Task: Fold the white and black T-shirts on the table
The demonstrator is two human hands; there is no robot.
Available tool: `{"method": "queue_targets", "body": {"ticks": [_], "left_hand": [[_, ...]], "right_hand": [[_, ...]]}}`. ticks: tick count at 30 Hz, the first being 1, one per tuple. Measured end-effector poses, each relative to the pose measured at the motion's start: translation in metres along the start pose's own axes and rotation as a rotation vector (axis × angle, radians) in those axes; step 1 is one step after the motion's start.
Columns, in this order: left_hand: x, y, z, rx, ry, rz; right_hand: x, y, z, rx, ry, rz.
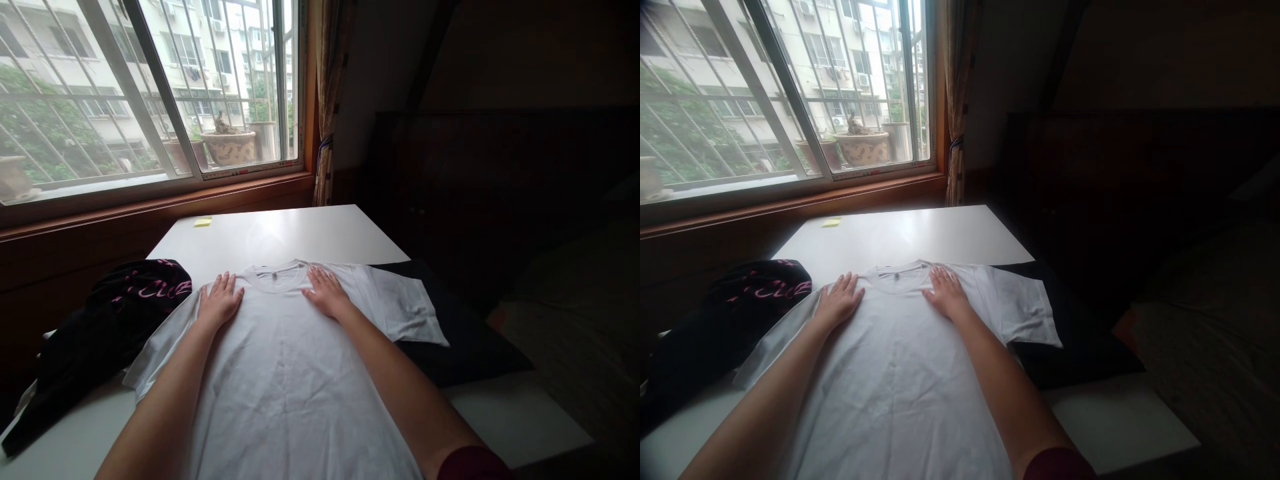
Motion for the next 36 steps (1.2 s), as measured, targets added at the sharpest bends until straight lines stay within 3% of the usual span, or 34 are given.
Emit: {"method": "queue_targets", "body": {"ticks": [9,17,27,36], "left_hand": [[0.000,0.001,0.001,-0.005,-0.009,0.015],[0.003,-0.003,-0.002,-0.010,-0.018,-0.014],[0.002,-0.004,-0.001,0.004,-0.018,-0.018],[0.002,-0.009,-0.003,0.002,-0.011,-0.021]], "right_hand": [[-0.004,0.000,0.000,-0.007,0.024,-0.029],[-0.015,0.016,0.006,0.036,0.212,-0.083],[-0.001,0.079,0.012,0.173,0.051,0.002],[-0.003,0.078,0.009,0.221,0.062,0.029]]}}
Point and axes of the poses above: each hand's wrist, its own z-axis away from the middle knuckle, its own x-axis out of the palm, y = z × x, the point moved 10 cm from there along -z, towards the middle knuckle, and after that the axes turned 9 degrees about z, right-handed, at the moved point
